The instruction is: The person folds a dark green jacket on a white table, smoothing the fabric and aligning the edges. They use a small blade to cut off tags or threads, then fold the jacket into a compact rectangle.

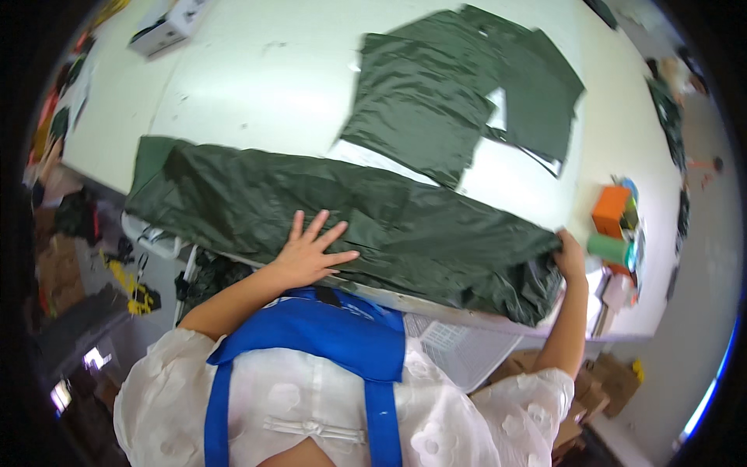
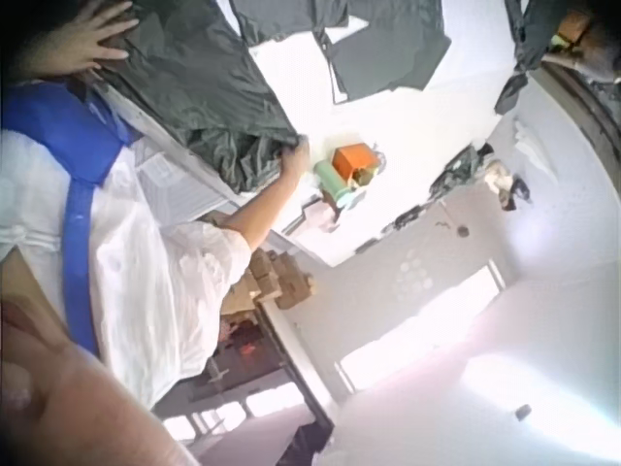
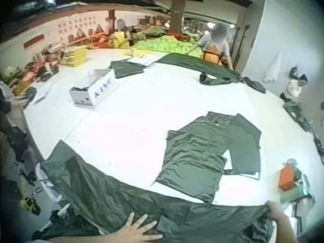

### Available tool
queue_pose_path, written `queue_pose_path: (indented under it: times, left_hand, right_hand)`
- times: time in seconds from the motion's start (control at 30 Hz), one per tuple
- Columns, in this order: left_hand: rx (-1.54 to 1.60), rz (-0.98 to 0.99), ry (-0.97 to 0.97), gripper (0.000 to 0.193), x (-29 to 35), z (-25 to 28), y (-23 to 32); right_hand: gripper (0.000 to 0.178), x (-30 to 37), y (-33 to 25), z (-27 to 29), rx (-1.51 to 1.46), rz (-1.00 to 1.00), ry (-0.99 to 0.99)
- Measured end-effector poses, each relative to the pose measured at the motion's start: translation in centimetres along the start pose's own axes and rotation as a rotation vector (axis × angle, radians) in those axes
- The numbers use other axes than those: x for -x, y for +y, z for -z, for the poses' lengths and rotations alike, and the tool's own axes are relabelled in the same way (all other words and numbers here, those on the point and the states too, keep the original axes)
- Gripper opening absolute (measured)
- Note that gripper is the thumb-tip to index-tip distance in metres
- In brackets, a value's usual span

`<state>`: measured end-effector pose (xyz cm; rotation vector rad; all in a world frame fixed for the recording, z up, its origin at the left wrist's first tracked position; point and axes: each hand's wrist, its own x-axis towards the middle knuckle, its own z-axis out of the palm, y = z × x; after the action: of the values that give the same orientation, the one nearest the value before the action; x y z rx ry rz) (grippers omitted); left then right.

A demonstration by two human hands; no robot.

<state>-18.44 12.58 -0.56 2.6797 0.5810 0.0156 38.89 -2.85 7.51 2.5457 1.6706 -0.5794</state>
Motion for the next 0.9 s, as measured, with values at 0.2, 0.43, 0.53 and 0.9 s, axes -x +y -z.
queue_pose_path:
  times: [0.2, 0.43, 0.53, 0.9]
  left_hand:
    - [-0.035, -0.033, 0.001, 0.064, 0.2, -0.6, 0.1]
    - [-0.054, -0.005, 0.046, 0.056, 0.7, -0.6, 0.4]
    - [-0.036, -0.045, 0.048, 0.057, 0.7, 0.0, 0.2]
    - [0.023, -0.078, 0.132, 0.058, 3.0, 0.1, -0.2]
  right_hand:
    - [0.018, 0.4, -0.6, -3.5, 0.263, 0.068, 0.351]
    - [0.009, 2.0, -3.4, -3.0, 0.452, 0.289, 0.367]
    - [0.005, 3.3, -1.2, -5.4, 0.403, 0.260, 0.082]
    - [0.057, 4.4, -35.2, -8.4, -0.246, 0.581, 0.098]
